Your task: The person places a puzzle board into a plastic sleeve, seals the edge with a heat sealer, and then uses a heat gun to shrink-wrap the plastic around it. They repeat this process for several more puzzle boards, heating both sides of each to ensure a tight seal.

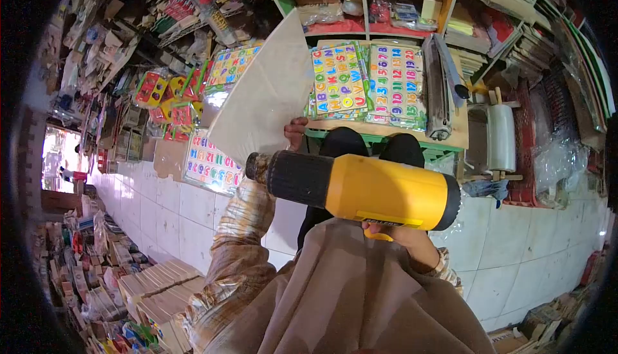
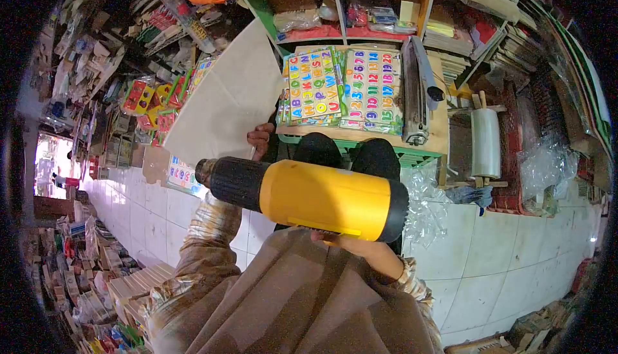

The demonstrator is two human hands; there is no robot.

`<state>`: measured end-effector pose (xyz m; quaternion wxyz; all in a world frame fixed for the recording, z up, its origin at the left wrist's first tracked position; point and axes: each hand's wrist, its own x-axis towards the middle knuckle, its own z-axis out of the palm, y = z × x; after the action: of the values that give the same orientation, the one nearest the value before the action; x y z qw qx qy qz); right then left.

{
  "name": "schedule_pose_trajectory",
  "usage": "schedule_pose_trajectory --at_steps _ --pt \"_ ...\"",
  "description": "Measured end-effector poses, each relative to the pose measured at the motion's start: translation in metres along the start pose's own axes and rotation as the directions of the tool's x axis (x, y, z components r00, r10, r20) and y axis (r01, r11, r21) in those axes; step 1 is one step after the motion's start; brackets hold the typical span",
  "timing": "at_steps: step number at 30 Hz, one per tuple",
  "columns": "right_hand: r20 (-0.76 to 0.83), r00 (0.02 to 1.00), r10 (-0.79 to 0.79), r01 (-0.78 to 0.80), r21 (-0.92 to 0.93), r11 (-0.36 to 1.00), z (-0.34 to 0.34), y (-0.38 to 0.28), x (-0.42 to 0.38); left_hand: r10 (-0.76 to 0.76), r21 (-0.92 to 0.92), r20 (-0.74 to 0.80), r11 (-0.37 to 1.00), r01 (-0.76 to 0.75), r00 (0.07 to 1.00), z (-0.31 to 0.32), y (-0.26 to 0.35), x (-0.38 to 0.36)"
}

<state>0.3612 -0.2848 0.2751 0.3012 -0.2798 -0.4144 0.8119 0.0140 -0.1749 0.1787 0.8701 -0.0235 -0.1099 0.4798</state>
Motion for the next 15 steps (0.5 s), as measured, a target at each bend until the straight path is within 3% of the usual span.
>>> schedule_pose_trajectory --at_steps 3,5,9,11,13,15 --pt "0.036 0.999 -0.001 0.003 -0.057 0.998 -0.003 0.003 -0.010 0.042 -0.002 -0.052 0.999 -0.042 0.998 0.006 0.001 0.000" --pt "0.033 0.999 -0.009 0.012 -0.089 0.996 -0.005 0.006 -0.013 0.050 -0.001 -0.166 0.999 -0.051 0.985 0.032 -0.009 0.003" --pt "-0.046 0.998 -0.046 0.038 -0.156 0.987 -0.011 0.015 -0.008 0.078 -0.074 -0.268 0.992 -0.101 0.960 0.048 -0.016 -0.002" --pt "-0.137 0.988 -0.066 0.042 -0.177 0.983 -0.013 0.019 0.005 -0.255 -0.150 -0.075 0.959 0.242 0.964 -0.004 0.036 -0.009" --pt "-0.250 0.968 -0.023 -0.028 -0.198 0.980 -0.012 0.010 0.014 -0.370 -0.182 -0.008 0.914 0.362 0.929 -0.011 0.042 -0.003" --pt "-0.294 0.955 -0.036 -0.013 -0.164 0.986 -0.019 0.010 0.027 -0.287 -0.213 -0.088 0.941 0.263 0.954 -0.004 0.029 -0.012"
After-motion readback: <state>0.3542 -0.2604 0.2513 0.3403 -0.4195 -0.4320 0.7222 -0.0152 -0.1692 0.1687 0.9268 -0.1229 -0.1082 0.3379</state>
